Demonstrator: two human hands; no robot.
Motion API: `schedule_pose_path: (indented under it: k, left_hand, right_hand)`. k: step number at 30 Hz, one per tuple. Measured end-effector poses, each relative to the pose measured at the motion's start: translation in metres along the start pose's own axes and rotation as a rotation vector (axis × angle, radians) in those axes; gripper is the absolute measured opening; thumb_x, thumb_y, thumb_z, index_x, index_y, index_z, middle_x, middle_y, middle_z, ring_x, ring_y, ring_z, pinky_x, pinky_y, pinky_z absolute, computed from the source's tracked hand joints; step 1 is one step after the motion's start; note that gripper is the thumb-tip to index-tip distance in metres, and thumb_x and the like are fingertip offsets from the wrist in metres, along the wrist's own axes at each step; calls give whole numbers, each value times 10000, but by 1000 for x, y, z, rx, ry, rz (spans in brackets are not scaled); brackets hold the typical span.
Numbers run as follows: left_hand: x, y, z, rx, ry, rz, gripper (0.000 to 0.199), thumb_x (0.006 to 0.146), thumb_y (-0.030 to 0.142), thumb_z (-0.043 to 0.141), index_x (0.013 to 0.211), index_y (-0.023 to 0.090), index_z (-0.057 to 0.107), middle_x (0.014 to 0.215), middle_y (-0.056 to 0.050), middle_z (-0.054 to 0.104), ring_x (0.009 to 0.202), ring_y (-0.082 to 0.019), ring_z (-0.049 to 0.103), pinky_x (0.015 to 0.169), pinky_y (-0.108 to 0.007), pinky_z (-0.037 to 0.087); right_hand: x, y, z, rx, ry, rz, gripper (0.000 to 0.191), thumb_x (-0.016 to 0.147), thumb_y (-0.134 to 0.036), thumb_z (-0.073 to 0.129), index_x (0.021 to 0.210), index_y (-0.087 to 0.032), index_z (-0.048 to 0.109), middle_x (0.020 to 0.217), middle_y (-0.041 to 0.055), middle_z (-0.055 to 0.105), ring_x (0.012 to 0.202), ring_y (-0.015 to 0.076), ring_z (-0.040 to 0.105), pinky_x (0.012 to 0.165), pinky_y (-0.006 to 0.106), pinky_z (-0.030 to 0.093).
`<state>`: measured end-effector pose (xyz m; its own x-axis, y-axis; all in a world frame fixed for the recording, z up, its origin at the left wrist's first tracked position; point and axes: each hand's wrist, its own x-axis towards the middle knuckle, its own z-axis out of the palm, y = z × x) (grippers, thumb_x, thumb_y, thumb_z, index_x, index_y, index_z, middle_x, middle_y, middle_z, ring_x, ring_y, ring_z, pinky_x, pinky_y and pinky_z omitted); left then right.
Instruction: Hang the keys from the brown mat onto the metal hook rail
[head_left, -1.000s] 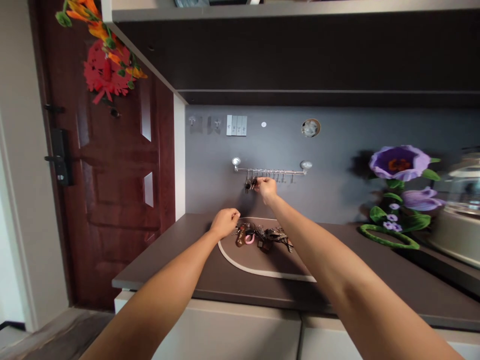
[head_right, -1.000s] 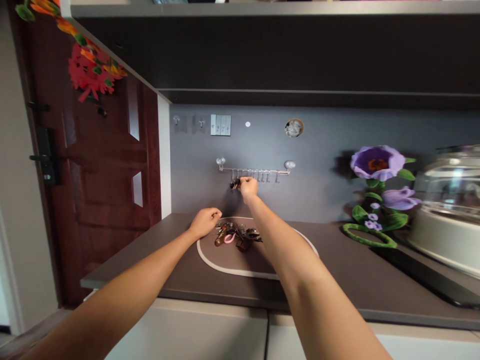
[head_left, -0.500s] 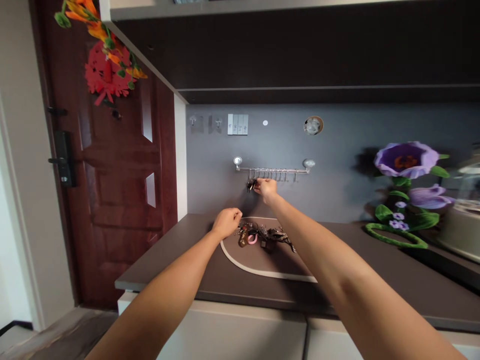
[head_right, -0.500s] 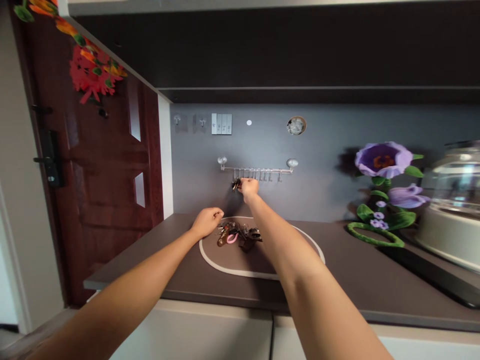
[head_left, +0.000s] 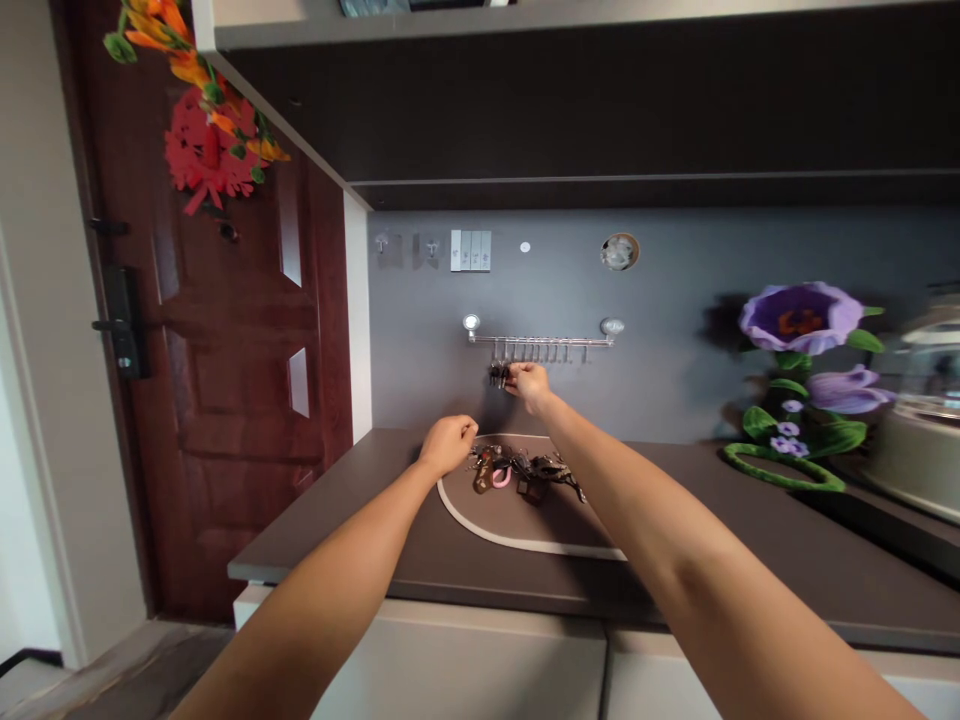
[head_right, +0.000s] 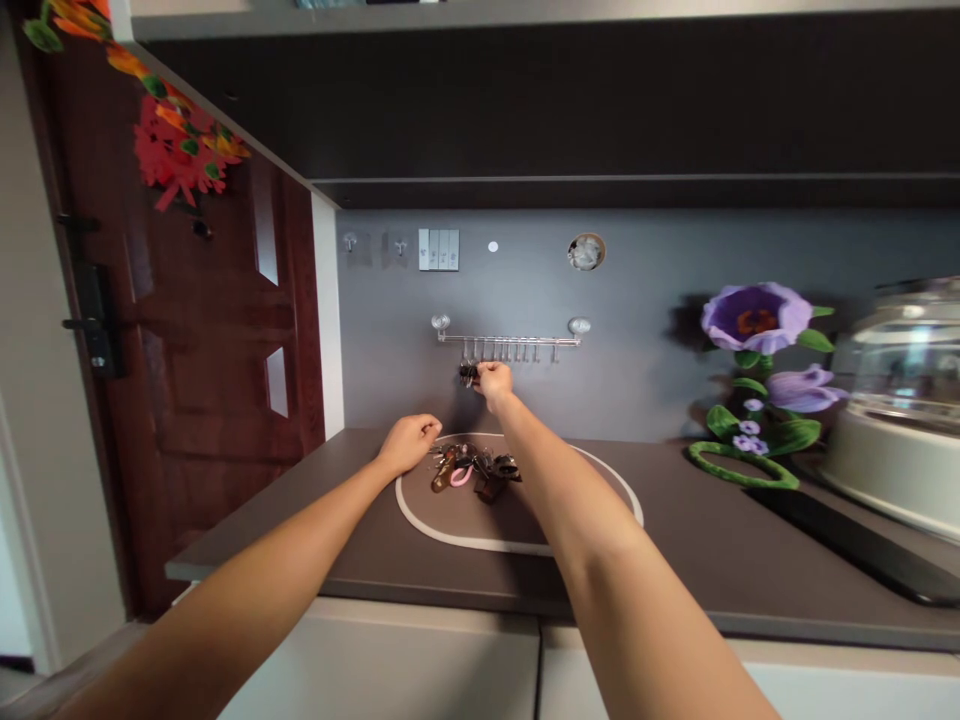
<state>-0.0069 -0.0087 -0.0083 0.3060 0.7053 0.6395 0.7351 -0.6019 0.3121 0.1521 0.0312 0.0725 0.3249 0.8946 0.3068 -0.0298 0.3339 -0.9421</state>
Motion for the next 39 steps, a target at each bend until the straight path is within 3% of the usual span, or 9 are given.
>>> schedule_pose_path:
  k: [8, 15, 22, 27, 34, 39]
  left_hand:
    - [0, -2, 0, -34, 15, 5, 266, 797, 274, 397, 783, 170, 641, 684, -24, 622, 609, -115, 506, 573, -218, 323]
    - [0, -6, 0, -70, 18, -14, 267, 803, 280, 394, 787, 166, 635, 674, -18, 620, 602, -113, 511, 569, -214, 342]
    - [0, -10, 2, -98, -51, 14, 230, 797, 223, 417, 871, 165, 626, 806, -30, 644, 716, -124, 551, 661, -216, 394]
    - [1, -12, 3, -42, -113, 37, 224, 784, 192, 449, 923, 169, 623, 919, -45, 636, 848, -144, 549, 764, -241, 405]
    - [1, -15, 8, 50, -198, 84, 233, 771, 182, 485, 955, 176, 626, 941, -58, 606, 888, -160, 528, 814, -264, 394]
    - [2, -19, 12, 85, -268, 79, 241, 751, 166, 512, 958, 193, 631, 947, -55, 601, 899, -165, 519, 818, -265, 388]
  right_hand:
    - [-8, 5, -9, 7, -57, 47, 119, 744, -60, 442, 691, -141, 511, 620, -5, 560, 522, 49, 535, 581, 206, 480]
    - [-38, 0, -16, -5, -129, 88, 90, 721, -68, 488, 744, -146, 526, 713, 11, 609, 548, 53, 544, 604, 224, 477]
    - [-68, 11, -23, -76, -236, 57, 75, 740, -124, 506, 790, -143, 559, 808, 55, 651, 618, 71, 575, 600, 196, 454]
    - [-80, 34, -30, -201, -279, -50, 96, 729, -134, 527, 806, -142, 583, 756, 43, 657, 668, 97, 593, 656, 221, 459]
    - [-78, 51, -42, -677, -307, -404, 122, 679, -129, 582, 770, -190, 636, 754, 21, 651, 750, 139, 581, 793, 266, 410]
    - [-75, 53, -39, -808, -361, -448, 163, 715, -116, 541, 822, -189, 640, 804, 38, 658, 780, 148, 587, 784, 247, 403]
